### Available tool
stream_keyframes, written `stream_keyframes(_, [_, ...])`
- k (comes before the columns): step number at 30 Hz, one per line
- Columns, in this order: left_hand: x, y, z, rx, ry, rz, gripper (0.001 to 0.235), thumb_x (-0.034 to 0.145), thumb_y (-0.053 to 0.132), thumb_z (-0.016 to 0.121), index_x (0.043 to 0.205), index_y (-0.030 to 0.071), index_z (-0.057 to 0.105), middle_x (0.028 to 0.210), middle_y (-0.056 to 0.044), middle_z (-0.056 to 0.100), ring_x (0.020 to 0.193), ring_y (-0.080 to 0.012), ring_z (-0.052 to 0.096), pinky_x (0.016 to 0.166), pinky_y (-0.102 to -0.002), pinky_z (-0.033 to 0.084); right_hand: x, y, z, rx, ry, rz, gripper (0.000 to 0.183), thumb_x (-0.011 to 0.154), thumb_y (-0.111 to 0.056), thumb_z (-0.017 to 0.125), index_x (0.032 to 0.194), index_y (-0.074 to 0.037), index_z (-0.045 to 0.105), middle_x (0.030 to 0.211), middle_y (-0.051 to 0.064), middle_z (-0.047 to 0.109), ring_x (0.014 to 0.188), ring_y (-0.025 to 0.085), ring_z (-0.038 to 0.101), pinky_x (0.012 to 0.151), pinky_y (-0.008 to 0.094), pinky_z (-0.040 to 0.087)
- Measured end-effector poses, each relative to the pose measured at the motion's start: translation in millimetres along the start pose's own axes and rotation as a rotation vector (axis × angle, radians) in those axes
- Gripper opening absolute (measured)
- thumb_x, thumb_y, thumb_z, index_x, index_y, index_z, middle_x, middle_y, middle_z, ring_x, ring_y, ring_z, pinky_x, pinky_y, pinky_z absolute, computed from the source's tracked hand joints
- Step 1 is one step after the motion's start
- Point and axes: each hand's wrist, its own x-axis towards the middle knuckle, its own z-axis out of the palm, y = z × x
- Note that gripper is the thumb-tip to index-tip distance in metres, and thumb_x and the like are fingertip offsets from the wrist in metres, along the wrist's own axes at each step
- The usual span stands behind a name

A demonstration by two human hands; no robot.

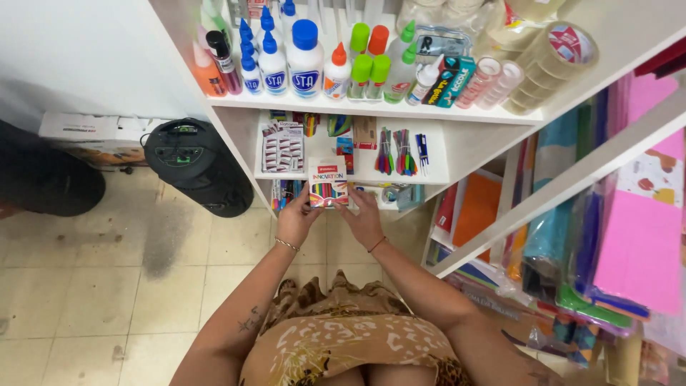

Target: Organizing various stationery items including markers, pens, and glue bottles by transferring them from a staging table to a retail display shelf.

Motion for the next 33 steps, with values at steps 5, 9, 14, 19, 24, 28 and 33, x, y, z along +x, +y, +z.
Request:
stream_keyframes(5, [45.0, -75.8, 27.3, 0.074, 0.05, 0.088, 0.081, 0.071, 0.025, 0.091, 0.145, 0.017, 0.059, 0.125, -0.013, 0.07, 0.094, -0.0217, 0.074, 0.076, -0.028, 0.065, 2.1, 71.5, 63.5, -0.074, -0.081, 0.042, 0.079, 0.075, -0.05, 0.089, 0.145, -0.026, 0.06, 0.139, 0.008, 0.06, 0.133, 0.031, 0.054, 0.12, 0.047, 0.025])
stream_keyframes(9, [74.4, -120.2, 41.3, 0.123, -0.011, 0.091, 0.079, 0.073, 0.029, 0.089, 0.144, 0.015, 0.058, 0.124, -0.01, 0.067, 0.099, -0.0231, 0.072, 0.088, -0.032, 0.064, 10.9, 101.1, 92.2, -0.15, -0.144, 0.08, 0.075, 0.078, -0.045, 0.089, 0.145, -0.025, 0.06, 0.156, 0.013, 0.046, 0.147, 0.04, 0.036, 0.122, 0.06, 0.011])
stream_keyframes(14, [118.8, -169.8, 75.6, 0.254, -0.034, 0.134, 0.082, 0.07, 0.037, 0.089, 0.144, 0.017, 0.06, 0.126, -0.008, 0.065, 0.107, -0.0269, 0.07, 0.095, -0.037, 0.059, 25.0, 133.1, 113.1, -0.257, -0.227, 0.146, 0.068, 0.081, -0.048, 0.086, 0.139, -0.022, 0.065, 0.162, 0.008, 0.038, 0.153, 0.037, 0.025, 0.123, 0.062, 0.001])
stream_keyframes(19, [138.6, -179.5, 87.7, 0.225, -0.101, 0.049, 0.083, 0.073, 0.039, 0.089, 0.145, 0.012, 0.058, 0.13, -0.012, 0.062, 0.105, -0.0283, 0.071, 0.093, -0.038, 0.061, 42.5, 134.9, 117.7, -0.337, -0.282, 0.162, 0.063, 0.084, -0.05, 0.081, 0.136, -0.017, 0.066, 0.171, 0.005, 0.024, 0.156, 0.034, 0.015, 0.123, 0.062, -0.006])
stream_keyframes(24, [148.0, -142.3, 75.1, 0.329, -0.189, 0.035, 0.077, 0.083, 0.032, 0.084, 0.147, 0.004, 0.054, 0.135, -0.018, 0.054, 0.119, -0.0334, 0.065, 0.098, -0.036, 0.058, 54.0, 132.8, 119.6, -0.522, -0.278, -0.012, 0.057, 0.09, -0.043, 0.076, 0.137, -0.011, 0.065, 0.172, 0.006, 0.021, 0.157, 0.037, 0.012, 0.122, 0.066, -0.004])
stream_keyframes(28, [157.3, -150.3, 81.0, 0.495, -0.199, 0.124, 0.078, 0.081, 0.038, 0.083, 0.144, 0.002, 0.055, 0.127, -0.019, 0.058, 0.115, -0.0353, 0.067, 0.095, -0.037, 0.059, 52.0, 139.8, 126.6, -0.632, -0.286, -0.062, 0.057, 0.093, -0.046, 0.07, 0.138, -0.012, 0.064, 0.173, 0.003, 0.018, 0.157, 0.035, 0.011, 0.122, 0.066, -0.003])
stream_keyframes(33, [170.1, -152.4, 83.3, 0.557, -0.292, 0.103, 0.08, 0.082, 0.044, 0.08, 0.145, 0.002, 0.053, 0.128, -0.02, 0.057, 0.112, -0.0386, 0.068, 0.093, -0.042, 0.06, 54.7, 134.9, 131.4, -0.693, -0.331, -0.055, 0.058, 0.099, -0.041, 0.064, 0.144, -0.006, 0.055, 0.174, 0.003, 0.012, 0.157, 0.035, 0.007, 0.124, 0.065, -0.004])
